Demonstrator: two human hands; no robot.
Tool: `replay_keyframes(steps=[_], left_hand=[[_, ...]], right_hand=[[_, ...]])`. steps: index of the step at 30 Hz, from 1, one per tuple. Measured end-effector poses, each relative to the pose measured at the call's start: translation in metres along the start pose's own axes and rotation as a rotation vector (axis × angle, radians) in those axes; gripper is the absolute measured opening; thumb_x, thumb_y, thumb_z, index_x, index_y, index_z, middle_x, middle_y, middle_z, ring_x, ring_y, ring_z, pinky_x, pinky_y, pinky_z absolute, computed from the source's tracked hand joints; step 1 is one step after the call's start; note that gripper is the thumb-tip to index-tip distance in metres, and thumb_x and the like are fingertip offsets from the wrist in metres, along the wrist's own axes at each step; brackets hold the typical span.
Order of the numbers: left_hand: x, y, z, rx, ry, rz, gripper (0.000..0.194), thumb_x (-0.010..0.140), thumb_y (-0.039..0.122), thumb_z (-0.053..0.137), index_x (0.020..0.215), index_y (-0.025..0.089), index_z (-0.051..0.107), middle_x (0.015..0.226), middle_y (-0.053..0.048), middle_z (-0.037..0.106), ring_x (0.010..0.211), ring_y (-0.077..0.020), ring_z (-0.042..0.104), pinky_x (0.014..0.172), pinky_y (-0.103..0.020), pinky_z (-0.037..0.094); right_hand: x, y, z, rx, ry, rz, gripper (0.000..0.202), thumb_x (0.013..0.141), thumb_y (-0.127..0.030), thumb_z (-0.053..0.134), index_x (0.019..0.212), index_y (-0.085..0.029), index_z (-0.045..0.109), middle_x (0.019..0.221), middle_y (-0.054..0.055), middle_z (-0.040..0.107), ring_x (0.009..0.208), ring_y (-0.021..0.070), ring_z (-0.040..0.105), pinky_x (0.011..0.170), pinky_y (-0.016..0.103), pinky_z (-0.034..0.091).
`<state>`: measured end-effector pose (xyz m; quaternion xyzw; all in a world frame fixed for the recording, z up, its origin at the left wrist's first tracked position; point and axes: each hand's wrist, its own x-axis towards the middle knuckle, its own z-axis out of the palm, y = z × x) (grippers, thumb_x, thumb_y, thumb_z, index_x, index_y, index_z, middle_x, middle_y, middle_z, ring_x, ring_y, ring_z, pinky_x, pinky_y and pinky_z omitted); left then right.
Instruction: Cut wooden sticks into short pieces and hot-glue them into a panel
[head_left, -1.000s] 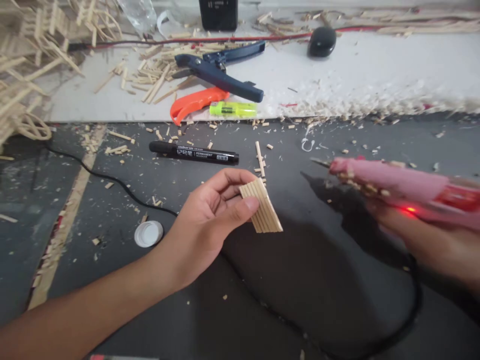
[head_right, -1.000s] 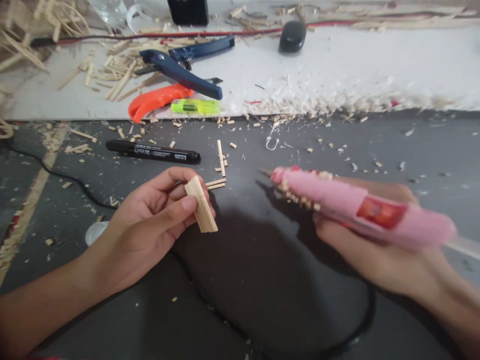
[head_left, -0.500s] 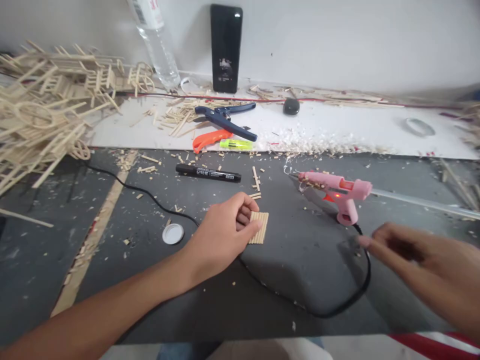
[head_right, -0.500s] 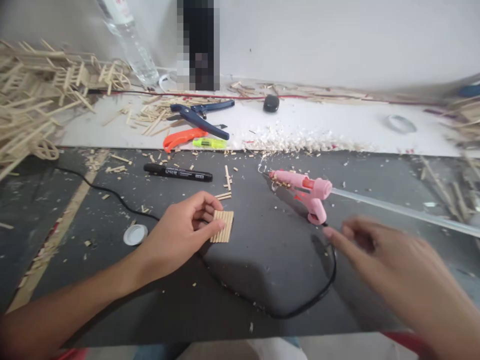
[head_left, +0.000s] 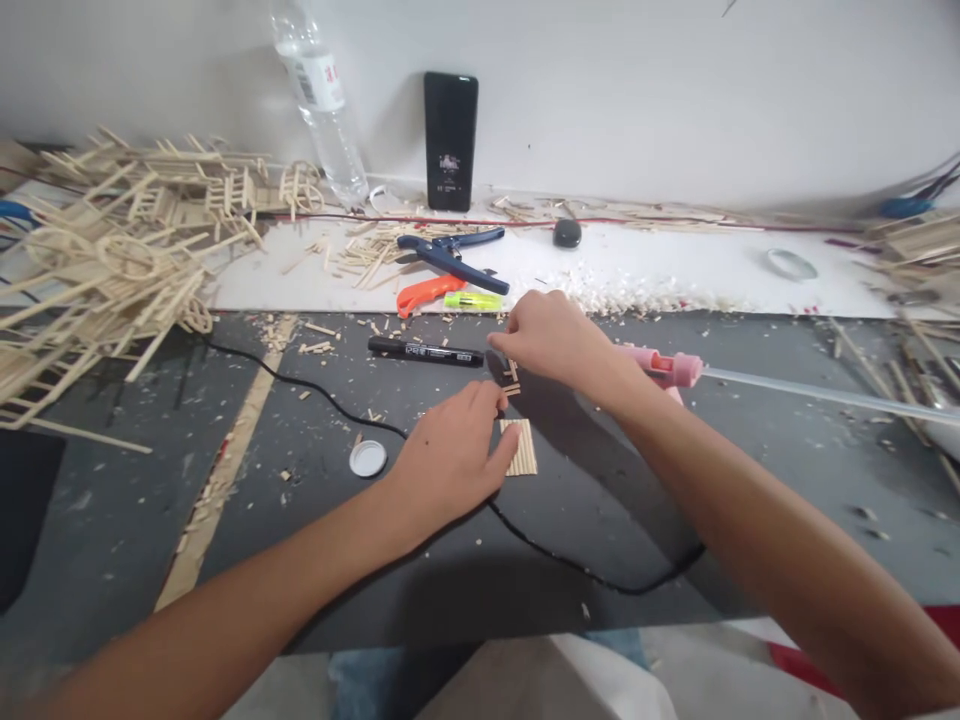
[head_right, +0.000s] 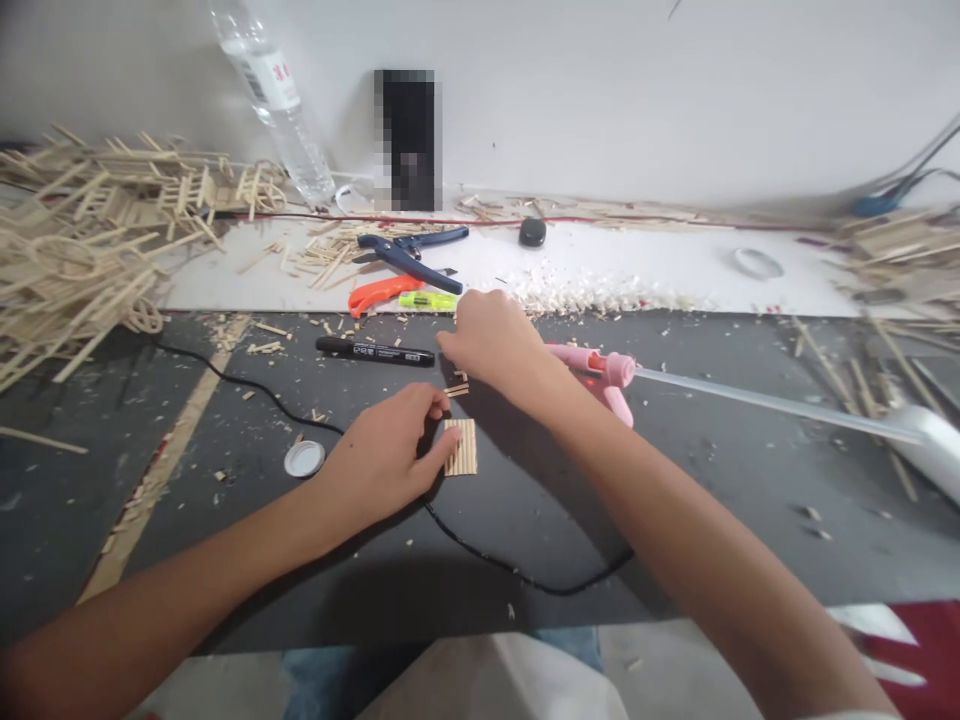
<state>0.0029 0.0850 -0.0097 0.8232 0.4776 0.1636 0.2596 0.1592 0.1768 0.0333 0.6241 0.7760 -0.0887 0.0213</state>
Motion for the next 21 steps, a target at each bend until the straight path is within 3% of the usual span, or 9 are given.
replay_keyframes(steps=[7, 13, 16, 21], left_hand=[[0.003, 0.0, -0.007, -0.087, 0.017, -0.051, 0.013, 0.097, 0.026, 0.043, 0.095, 0.02, 0.054, 0.091, -0.006, 0.066, 0.076, -0.0214, 0.06, 0.073, -0.036, 0.043], [0.011, -0.011, -0.015, -0.34, 0.233, -0.142, 0.014, 0.099, 0.03, 0.045, 0.097, 0.021, 0.055, 0.084, -0.002, 0.064, 0.074, -0.0178, 0.059, 0.072, -0.032, 0.041], [0.016, -0.014, -0.017, -0.485, 0.31, -0.217, 0.012, 0.098, 0.031, 0.048, 0.096, 0.021, 0.054, 0.077, 0.002, 0.059, 0.065, -0.0146, 0.058, 0.064, -0.029, 0.042], [0.019, -0.015, -0.016, -0.565, 0.312, -0.243, 0.011, 0.095, 0.029, 0.05, 0.097, 0.021, 0.058, 0.083, 0.002, 0.063, 0.065, -0.0127, 0.059, 0.063, -0.028, 0.043]], right_hand=[[0.006, -0.006, 0.001, -0.013, -0.059, 0.039, 0.029, 0.078, -0.02, 0.055, 0.098, -0.008, 0.073, 0.079, 0.017, 0.07, 0.076, 0.0247, 0.064, 0.064, 0.033, 0.043], [0.004, 0.006, 0.0, -0.048, -0.064, 0.064, 0.03, 0.077, -0.017, 0.056, 0.103, -0.009, 0.071, 0.094, 0.019, 0.072, 0.087, 0.0291, 0.068, 0.066, 0.032, 0.043], [0.003, 0.011, 0.004, -0.056, -0.035, 0.052, 0.03, 0.078, -0.016, 0.056, 0.104, -0.01, 0.07, 0.096, 0.018, 0.073, 0.09, 0.0288, 0.068, 0.068, 0.032, 0.043], [0.002, 0.008, 0.008, -0.065, 0.004, 0.063, 0.029, 0.076, -0.015, 0.06, 0.102, -0.009, 0.071, 0.097, 0.02, 0.073, 0.09, 0.0301, 0.067, 0.068, 0.033, 0.042]])
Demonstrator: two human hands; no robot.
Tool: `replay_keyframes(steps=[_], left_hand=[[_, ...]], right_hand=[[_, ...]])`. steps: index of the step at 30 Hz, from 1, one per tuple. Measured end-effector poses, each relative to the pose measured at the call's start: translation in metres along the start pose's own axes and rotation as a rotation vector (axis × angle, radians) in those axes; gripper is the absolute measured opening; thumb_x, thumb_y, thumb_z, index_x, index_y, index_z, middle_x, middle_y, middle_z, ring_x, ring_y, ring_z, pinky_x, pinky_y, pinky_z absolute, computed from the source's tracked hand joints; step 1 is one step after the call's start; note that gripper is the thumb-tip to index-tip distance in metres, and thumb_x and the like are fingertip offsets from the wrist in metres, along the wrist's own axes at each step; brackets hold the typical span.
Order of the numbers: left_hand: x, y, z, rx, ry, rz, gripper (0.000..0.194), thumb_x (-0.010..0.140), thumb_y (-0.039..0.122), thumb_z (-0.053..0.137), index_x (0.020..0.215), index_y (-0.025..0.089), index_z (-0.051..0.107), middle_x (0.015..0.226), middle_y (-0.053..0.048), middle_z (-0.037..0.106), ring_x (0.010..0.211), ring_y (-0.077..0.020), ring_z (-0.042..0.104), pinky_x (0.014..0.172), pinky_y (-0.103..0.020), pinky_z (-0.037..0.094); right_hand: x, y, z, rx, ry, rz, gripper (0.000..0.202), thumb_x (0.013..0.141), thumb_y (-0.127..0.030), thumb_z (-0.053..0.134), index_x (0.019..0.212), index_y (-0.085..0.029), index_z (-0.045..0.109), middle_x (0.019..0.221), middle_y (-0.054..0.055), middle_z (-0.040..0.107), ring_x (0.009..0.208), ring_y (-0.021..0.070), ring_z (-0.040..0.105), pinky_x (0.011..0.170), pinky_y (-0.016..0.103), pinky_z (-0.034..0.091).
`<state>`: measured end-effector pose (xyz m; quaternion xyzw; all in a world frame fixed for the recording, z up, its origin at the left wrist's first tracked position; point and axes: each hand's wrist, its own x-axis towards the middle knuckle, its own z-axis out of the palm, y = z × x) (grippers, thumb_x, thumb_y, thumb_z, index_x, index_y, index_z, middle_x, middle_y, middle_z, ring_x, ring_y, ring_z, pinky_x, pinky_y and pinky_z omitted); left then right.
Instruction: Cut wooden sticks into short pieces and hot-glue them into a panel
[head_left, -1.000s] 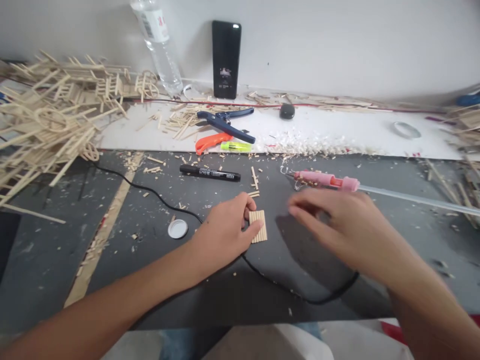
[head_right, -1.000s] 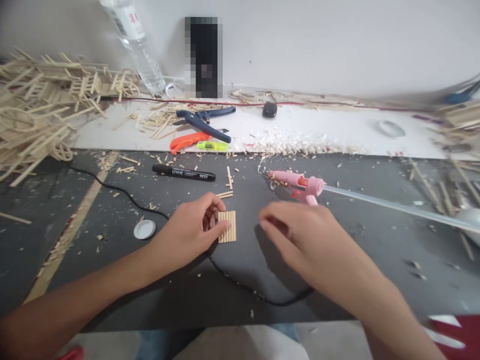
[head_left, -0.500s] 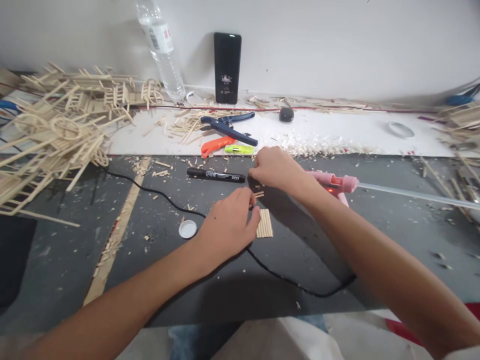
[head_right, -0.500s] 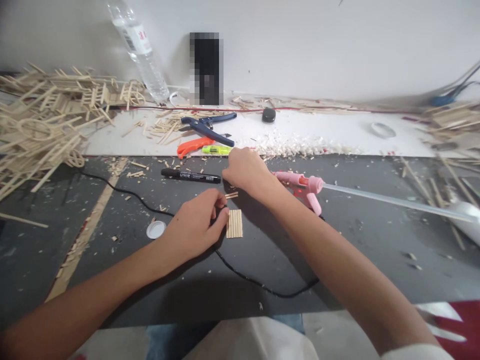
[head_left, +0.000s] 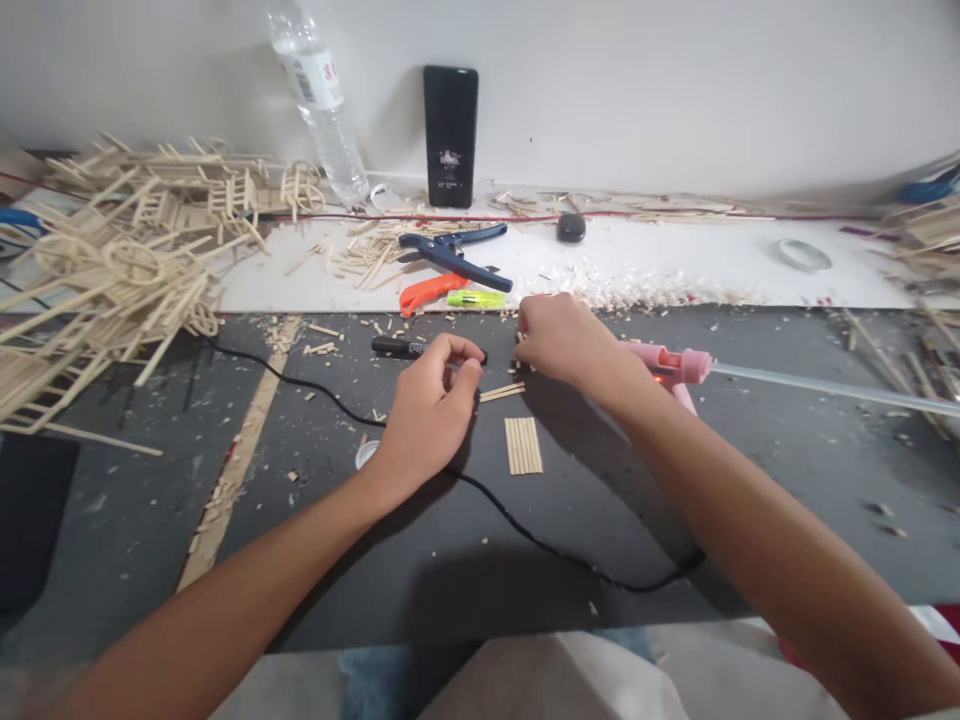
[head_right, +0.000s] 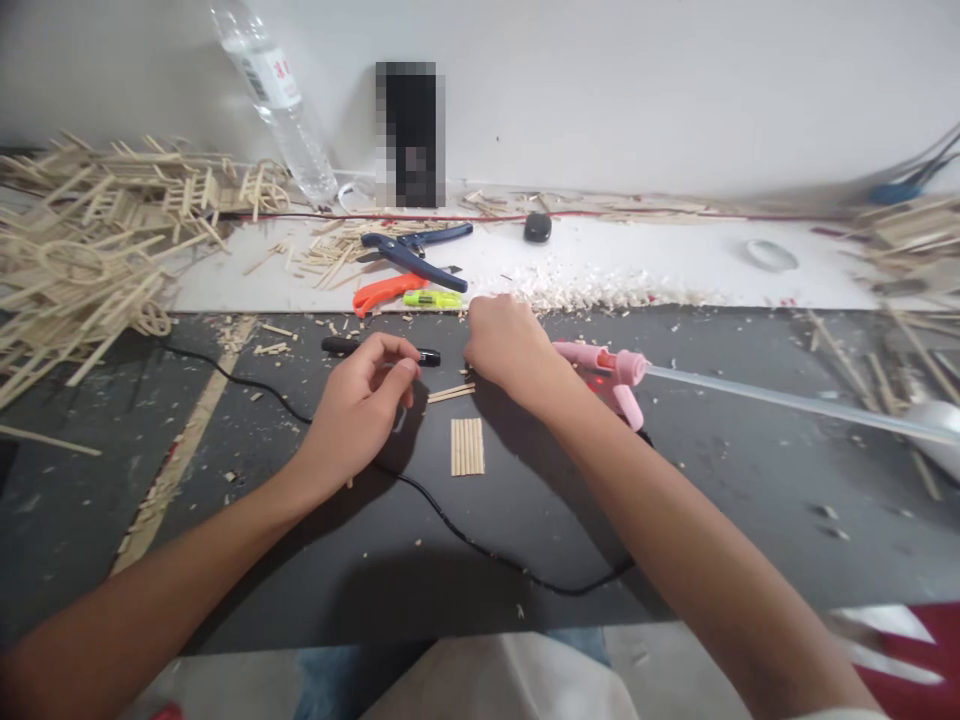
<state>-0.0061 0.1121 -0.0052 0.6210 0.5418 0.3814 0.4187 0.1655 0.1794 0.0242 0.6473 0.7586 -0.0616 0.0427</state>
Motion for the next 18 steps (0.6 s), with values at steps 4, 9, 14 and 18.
replay_keyframes(steps=[4, 9, 14, 18], left_hand=[[0.0, 0.0, -0.002, 0.196, -0.017, 0.08, 0.012, 0.094, 0.028, 0.051, 0.099, 0.023, 0.061, 0.084, 0.002, 0.066, 0.067, -0.0139, 0.059, 0.063, -0.028, 0.042], [-0.003, 0.002, -0.006, 0.685, -0.107, 0.268, 0.012, 0.093, 0.026, 0.057, 0.091, 0.023, 0.068, 0.09, 0.001, 0.07, 0.08, -0.0192, 0.065, 0.064, -0.031, 0.038], [-0.003, -0.001, -0.003, 0.857, -0.206, 0.338, 0.019, 0.097, 0.028, 0.054, 0.095, 0.026, 0.073, 0.093, 0.0, 0.071, 0.089, -0.0217, 0.068, 0.066, -0.033, 0.039], [-0.002, -0.002, -0.003, 0.911, -0.214, 0.335, 0.022, 0.099, 0.029, 0.051, 0.097, 0.023, 0.072, 0.093, -0.002, 0.07, 0.09, -0.024, 0.068, 0.067, -0.035, 0.04]], right_hand=[[-0.011, -0.006, -0.01, 0.025, 0.04, -0.006, 0.028, 0.08, -0.013, 0.056, 0.103, -0.007, 0.071, 0.095, 0.02, 0.072, 0.087, 0.0282, 0.066, 0.068, 0.033, 0.04], [-0.046, -0.001, -0.016, 0.153, -0.029, -0.273, 0.016, 0.086, -0.017, 0.055, 0.083, -0.018, 0.071, 0.081, 0.006, 0.071, 0.072, 0.0168, 0.06, 0.066, 0.028, 0.038], [-0.061, 0.016, 0.009, 0.266, -0.05, -0.458, 0.019, 0.088, -0.015, 0.055, 0.074, -0.02, 0.067, 0.075, 0.001, 0.068, 0.071, 0.0142, 0.058, 0.065, 0.028, 0.036], [-0.057, 0.021, 0.024, 0.347, 0.068, -0.413, 0.016, 0.09, -0.016, 0.055, 0.078, -0.018, 0.066, 0.075, 0.001, 0.066, 0.068, 0.0137, 0.057, 0.063, 0.028, 0.035]])
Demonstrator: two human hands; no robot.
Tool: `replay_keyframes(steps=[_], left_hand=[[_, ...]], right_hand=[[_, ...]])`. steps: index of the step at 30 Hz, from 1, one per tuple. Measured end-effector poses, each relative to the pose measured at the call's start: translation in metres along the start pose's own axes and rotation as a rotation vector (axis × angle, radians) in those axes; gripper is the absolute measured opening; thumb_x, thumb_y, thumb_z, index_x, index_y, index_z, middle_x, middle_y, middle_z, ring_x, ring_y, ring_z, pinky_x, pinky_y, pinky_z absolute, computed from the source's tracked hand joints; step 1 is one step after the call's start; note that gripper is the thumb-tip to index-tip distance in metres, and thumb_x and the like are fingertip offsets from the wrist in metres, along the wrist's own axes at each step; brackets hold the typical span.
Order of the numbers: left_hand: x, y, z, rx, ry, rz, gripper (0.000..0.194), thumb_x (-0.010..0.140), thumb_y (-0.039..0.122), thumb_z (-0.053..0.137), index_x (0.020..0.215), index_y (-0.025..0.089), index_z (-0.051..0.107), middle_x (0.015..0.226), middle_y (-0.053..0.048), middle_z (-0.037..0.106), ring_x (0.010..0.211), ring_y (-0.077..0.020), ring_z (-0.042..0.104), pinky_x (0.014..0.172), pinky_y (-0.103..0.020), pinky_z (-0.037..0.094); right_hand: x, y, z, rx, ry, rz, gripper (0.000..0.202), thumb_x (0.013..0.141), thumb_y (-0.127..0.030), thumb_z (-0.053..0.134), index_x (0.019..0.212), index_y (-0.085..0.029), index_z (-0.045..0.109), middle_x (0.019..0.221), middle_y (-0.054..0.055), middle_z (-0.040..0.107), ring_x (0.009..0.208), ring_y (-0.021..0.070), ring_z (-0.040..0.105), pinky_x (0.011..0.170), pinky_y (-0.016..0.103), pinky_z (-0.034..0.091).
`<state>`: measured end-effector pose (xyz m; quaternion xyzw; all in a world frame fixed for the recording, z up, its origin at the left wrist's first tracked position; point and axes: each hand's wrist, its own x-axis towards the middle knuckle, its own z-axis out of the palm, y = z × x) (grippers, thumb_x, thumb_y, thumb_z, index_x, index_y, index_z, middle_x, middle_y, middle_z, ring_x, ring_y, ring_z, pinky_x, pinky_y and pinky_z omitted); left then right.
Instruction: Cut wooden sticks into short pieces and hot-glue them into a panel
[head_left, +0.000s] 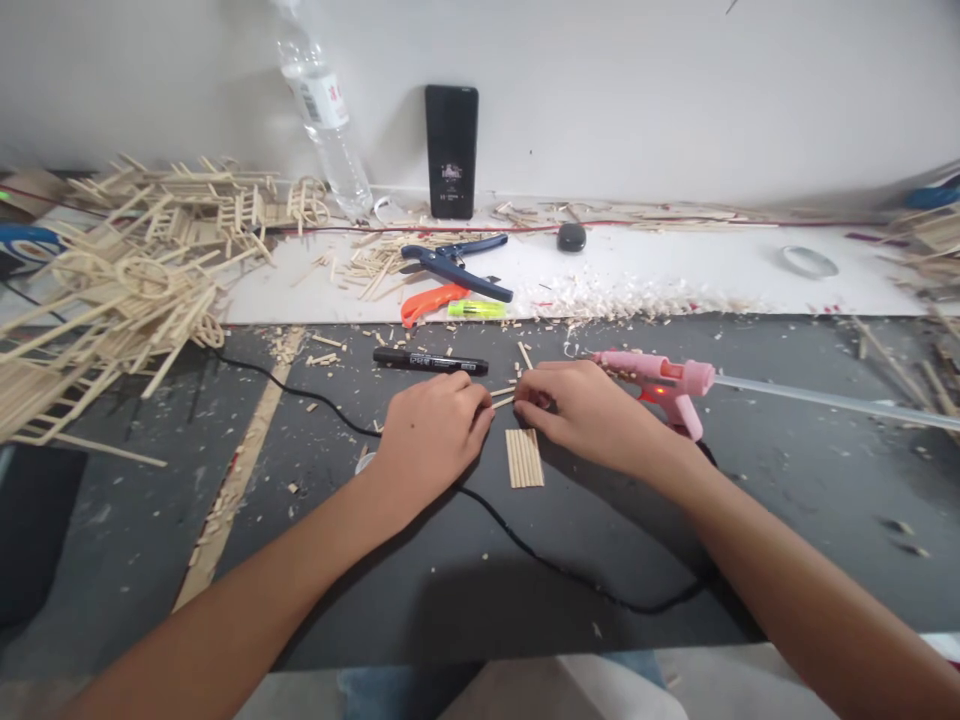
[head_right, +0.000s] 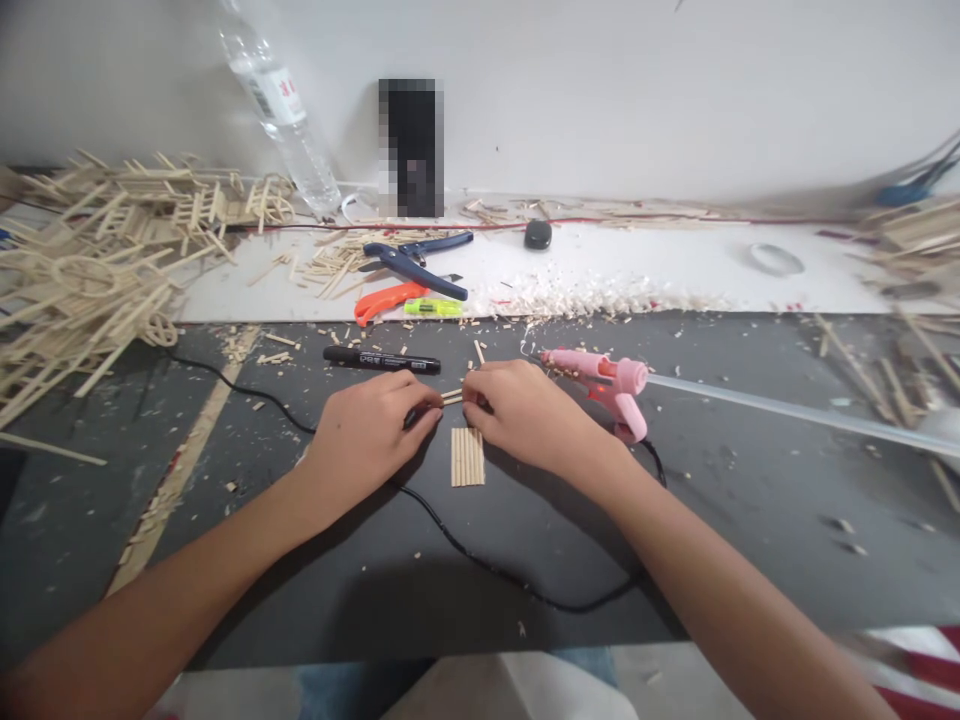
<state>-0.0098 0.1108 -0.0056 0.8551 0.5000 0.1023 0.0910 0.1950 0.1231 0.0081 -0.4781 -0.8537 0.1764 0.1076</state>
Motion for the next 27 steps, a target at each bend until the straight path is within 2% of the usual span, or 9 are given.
replay_keyframes(steps=[6, 8, 9, 11, 14, 16, 18, 27], left_hand=[[-0.002, 0.0, -0.003, 0.011, -0.038, 0.007, 0.03, 0.102, 0.027, 0.043, 0.093, 0.015, 0.069, 0.089, -0.007, 0.067, 0.08, -0.0245, 0.064, 0.063, -0.035, 0.035], [-0.002, 0.001, -0.006, -0.063, -0.03, -0.021, 0.029, 0.102, 0.028, 0.042, 0.096, 0.016, 0.068, 0.09, -0.007, 0.066, 0.079, -0.022, 0.062, 0.064, -0.033, 0.035], [-0.002, 0.002, -0.008, -0.184, -0.03, -0.059, 0.028, 0.102, 0.03, 0.044, 0.097, 0.016, 0.067, 0.089, -0.005, 0.066, 0.078, -0.0198, 0.06, 0.064, -0.031, 0.036], [-0.002, 0.007, -0.013, -0.603, -0.06, -0.176, 0.025, 0.099, 0.037, 0.052, 0.094, 0.018, 0.067, 0.08, -0.001, 0.062, 0.07, -0.0146, 0.054, 0.061, -0.027, 0.035], [-0.002, 0.017, -0.017, -1.347, -0.211, -0.351, 0.03, 0.092, 0.045, 0.063, 0.082, 0.017, 0.061, 0.061, 0.005, 0.042, 0.054, -0.0089, 0.032, 0.051, -0.022, 0.025], [-0.003, 0.022, -0.016, -1.668, -0.306, -0.409, 0.034, 0.091, 0.046, 0.066, 0.078, 0.016, 0.055, 0.059, 0.008, 0.031, 0.053, -0.0077, 0.02, 0.048, -0.021, 0.018], [-0.005, 0.025, -0.014, -1.829, -0.346, -0.426, 0.035, 0.09, 0.044, 0.068, 0.076, 0.016, 0.052, 0.06, 0.008, 0.029, 0.054, -0.0074, 0.015, 0.047, -0.02, 0.015], [-0.013, 0.027, -0.007, -1.922, -0.445, -0.441, 0.034, 0.091, 0.041, 0.069, 0.077, 0.015, 0.054, 0.061, 0.008, 0.03, 0.054, -0.0065, 0.014, 0.047, -0.02, 0.014]], right_hand=[[-0.006, -0.007, 0.001, 0.109, 0.251, 0.058, 0.014, 0.091, -0.014, 0.056, 0.085, -0.019, 0.067, 0.075, -0.002, 0.07, 0.067, 0.012, 0.061, 0.063, 0.026, 0.042], [-0.011, -0.011, -0.002, 0.136, 0.354, 0.077, 0.012, 0.092, -0.015, 0.056, 0.088, -0.019, 0.066, 0.076, -0.001, 0.07, 0.067, 0.0123, 0.062, 0.063, 0.026, 0.044], [-0.014, -0.013, -0.004, 0.145, 0.409, 0.076, 0.011, 0.093, -0.016, 0.056, 0.091, -0.02, 0.066, 0.078, -0.001, 0.07, 0.068, 0.0128, 0.062, 0.064, 0.027, 0.045], [-0.019, -0.016, -0.007, 0.143, 0.529, 0.013, 0.009, 0.092, -0.019, 0.06, 0.1, -0.021, 0.064, 0.085, 0.001, 0.069, 0.072, 0.0146, 0.062, 0.067, 0.029, 0.048], [-0.027, -0.019, -0.006, 0.09, 0.638, -0.176, 0.04, 0.084, -0.024, 0.073, 0.121, -0.022, 0.058, 0.101, 0.006, 0.068, 0.085, 0.0189, 0.062, 0.074, 0.035, 0.052], [-0.031, -0.019, -0.002, 0.069, 0.644, -0.234, 0.057, 0.08, -0.027, 0.078, 0.13, -0.021, 0.053, 0.11, 0.009, 0.066, 0.093, 0.0212, 0.063, 0.079, 0.037, 0.053], [-0.032, -0.019, 0.002, 0.086, 0.633, -0.234, 0.061, 0.078, -0.028, 0.08, 0.132, -0.021, 0.052, 0.111, 0.009, 0.066, 0.095, 0.0215, 0.063, 0.082, 0.037, 0.054], [-0.031, -0.025, 0.002, 0.163, 0.591, -0.135, 0.045, 0.08, -0.024, 0.074, 0.122, -0.023, 0.057, 0.099, 0.005, 0.068, 0.082, 0.0184, 0.065, 0.072, 0.034, 0.054]])
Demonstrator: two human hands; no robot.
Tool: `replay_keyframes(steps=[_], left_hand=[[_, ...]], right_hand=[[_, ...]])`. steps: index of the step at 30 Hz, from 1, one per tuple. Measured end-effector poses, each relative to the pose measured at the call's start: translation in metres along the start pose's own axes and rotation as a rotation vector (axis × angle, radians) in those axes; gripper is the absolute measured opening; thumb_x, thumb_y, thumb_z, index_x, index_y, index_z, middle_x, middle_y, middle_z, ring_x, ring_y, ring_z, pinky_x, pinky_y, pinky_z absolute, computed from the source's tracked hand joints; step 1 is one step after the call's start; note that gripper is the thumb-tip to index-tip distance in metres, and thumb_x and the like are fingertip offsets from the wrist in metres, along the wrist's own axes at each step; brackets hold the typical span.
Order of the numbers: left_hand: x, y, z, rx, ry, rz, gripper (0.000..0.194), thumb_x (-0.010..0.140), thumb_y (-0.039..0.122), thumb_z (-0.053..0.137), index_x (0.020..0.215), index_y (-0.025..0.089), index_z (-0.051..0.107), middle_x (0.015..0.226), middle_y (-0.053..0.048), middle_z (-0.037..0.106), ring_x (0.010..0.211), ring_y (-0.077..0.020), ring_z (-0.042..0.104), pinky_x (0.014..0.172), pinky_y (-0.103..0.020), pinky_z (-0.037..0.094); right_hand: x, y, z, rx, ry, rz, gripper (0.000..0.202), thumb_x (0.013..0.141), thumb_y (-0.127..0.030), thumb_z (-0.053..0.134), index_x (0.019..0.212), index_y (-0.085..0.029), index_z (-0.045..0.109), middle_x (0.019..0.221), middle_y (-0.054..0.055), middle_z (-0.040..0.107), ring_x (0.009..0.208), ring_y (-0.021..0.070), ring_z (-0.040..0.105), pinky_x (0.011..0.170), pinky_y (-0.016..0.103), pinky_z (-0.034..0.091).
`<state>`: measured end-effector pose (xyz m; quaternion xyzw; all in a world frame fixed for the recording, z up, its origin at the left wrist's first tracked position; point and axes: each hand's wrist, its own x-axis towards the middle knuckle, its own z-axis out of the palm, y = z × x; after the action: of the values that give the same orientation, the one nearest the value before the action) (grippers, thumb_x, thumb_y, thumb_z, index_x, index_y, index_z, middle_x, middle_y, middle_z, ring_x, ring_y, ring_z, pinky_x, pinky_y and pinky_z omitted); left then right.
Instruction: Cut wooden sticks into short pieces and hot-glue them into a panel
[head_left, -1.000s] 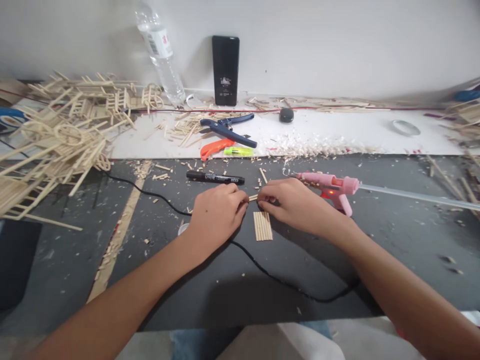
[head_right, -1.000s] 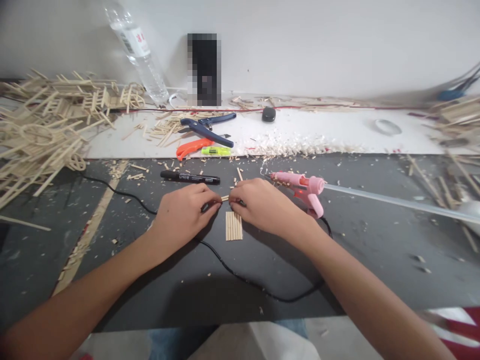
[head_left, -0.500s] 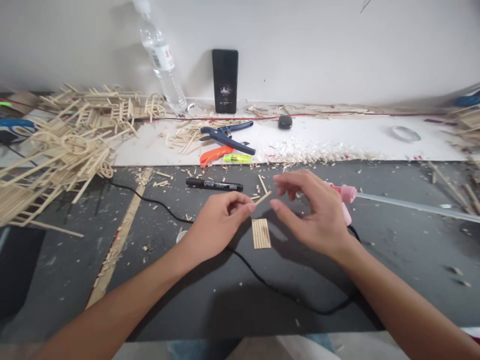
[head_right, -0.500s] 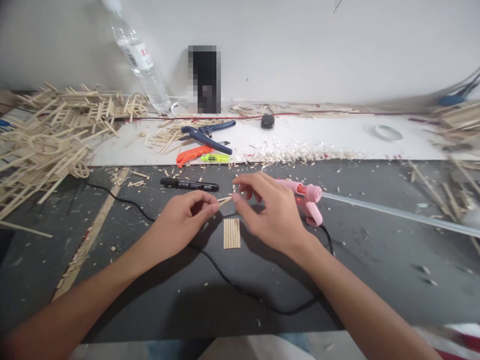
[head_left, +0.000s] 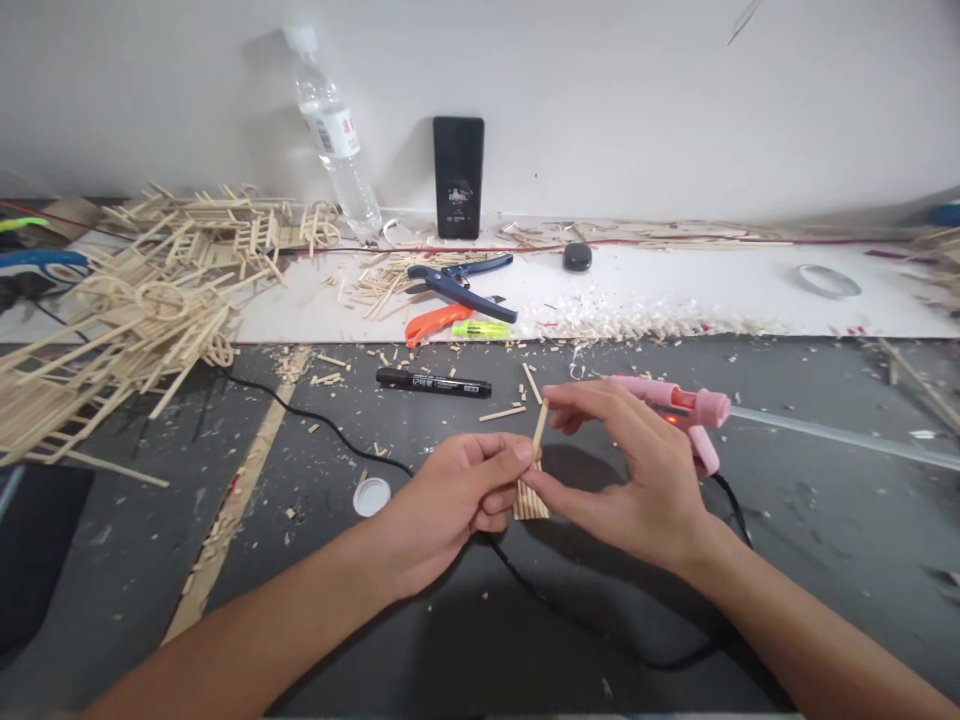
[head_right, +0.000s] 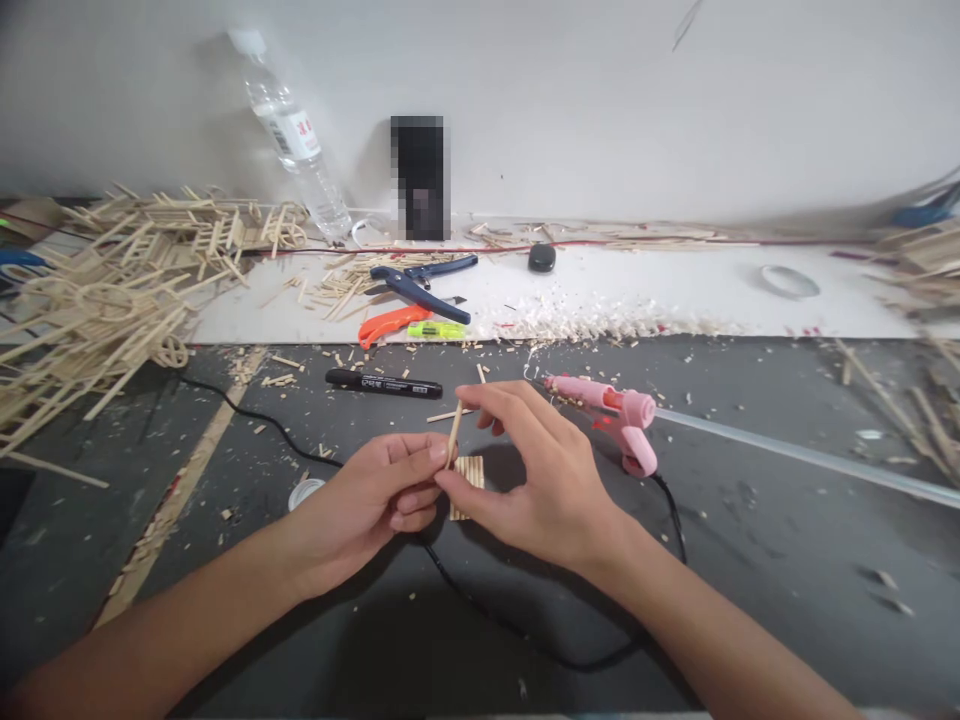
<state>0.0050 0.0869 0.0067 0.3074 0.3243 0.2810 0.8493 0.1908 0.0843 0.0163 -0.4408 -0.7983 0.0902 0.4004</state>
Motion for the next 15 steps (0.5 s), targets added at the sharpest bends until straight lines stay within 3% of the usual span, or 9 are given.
replay_keyframes(steps=[3, 5, 9, 12, 15], left_hand=[[0.001, -0.001, -0.001, 0.07, 0.002, -0.013, 0.032, 0.092, 0.043, 0.067, 0.081, 0.016, 0.055, 0.06, 0.008, 0.031, 0.052, -0.006, 0.018, 0.047, -0.02, 0.016], [0.001, 0.0, -0.003, 0.264, 0.069, 0.048, 0.026, 0.093, 0.043, 0.064, 0.091, 0.018, 0.058, 0.063, 0.007, 0.039, 0.051, -0.0063, 0.027, 0.048, -0.02, 0.023], [0.0, 0.003, -0.01, 1.063, 0.243, 0.364, 0.016, 0.094, 0.031, 0.06, 0.108, 0.023, 0.061, 0.091, -0.001, 0.061, 0.071, -0.0128, 0.055, 0.063, -0.026, 0.045], [0.0, 0.002, -0.015, 1.566, 0.095, 0.548, 0.01, 0.094, 0.025, 0.058, 0.102, 0.022, 0.063, 0.112, -0.006, 0.065, 0.095, -0.0198, 0.063, 0.08, -0.034, 0.051], [0.002, -0.002, -0.019, 1.774, -0.056, 0.64, 0.01, 0.097, 0.022, 0.055, 0.099, 0.019, 0.064, 0.116, -0.008, 0.067, 0.107, -0.0232, 0.064, 0.088, -0.037, 0.052]], right_hand=[[0.002, -0.003, -0.006, -0.059, -0.032, 0.017, 0.04, 0.081, -0.026, 0.075, 0.117, -0.025, 0.057, 0.092, 0.003, 0.069, 0.078, 0.018, 0.066, 0.071, 0.034, 0.053], [0.001, 0.0, -0.012, -0.086, -0.06, 0.017, 0.038, 0.08, -0.029, 0.075, 0.114, -0.025, 0.058, 0.087, 0.002, 0.069, 0.074, 0.018, 0.065, 0.071, 0.035, 0.053], [-0.015, 0.017, -0.019, -0.005, -0.291, 0.103, 0.041, 0.078, -0.029, 0.077, 0.115, -0.023, 0.061, 0.087, 0.001, 0.067, 0.076, 0.0162, 0.064, 0.069, 0.031, 0.052], [-0.032, 0.033, -0.018, 0.042, -0.432, 0.173, 0.043, 0.077, -0.026, 0.08, 0.117, -0.021, 0.062, 0.085, -0.001, 0.064, 0.075, 0.0148, 0.06, 0.067, 0.029, 0.049], [-0.041, 0.042, -0.014, -0.001, -0.46, 0.137, 0.042, 0.077, -0.027, 0.081, 0.115, -0.02, 0.064, 0.079, -0.002, 0.061, 0.071, 0.0155, 0.056, 0.066, 0.032, 0.044]])
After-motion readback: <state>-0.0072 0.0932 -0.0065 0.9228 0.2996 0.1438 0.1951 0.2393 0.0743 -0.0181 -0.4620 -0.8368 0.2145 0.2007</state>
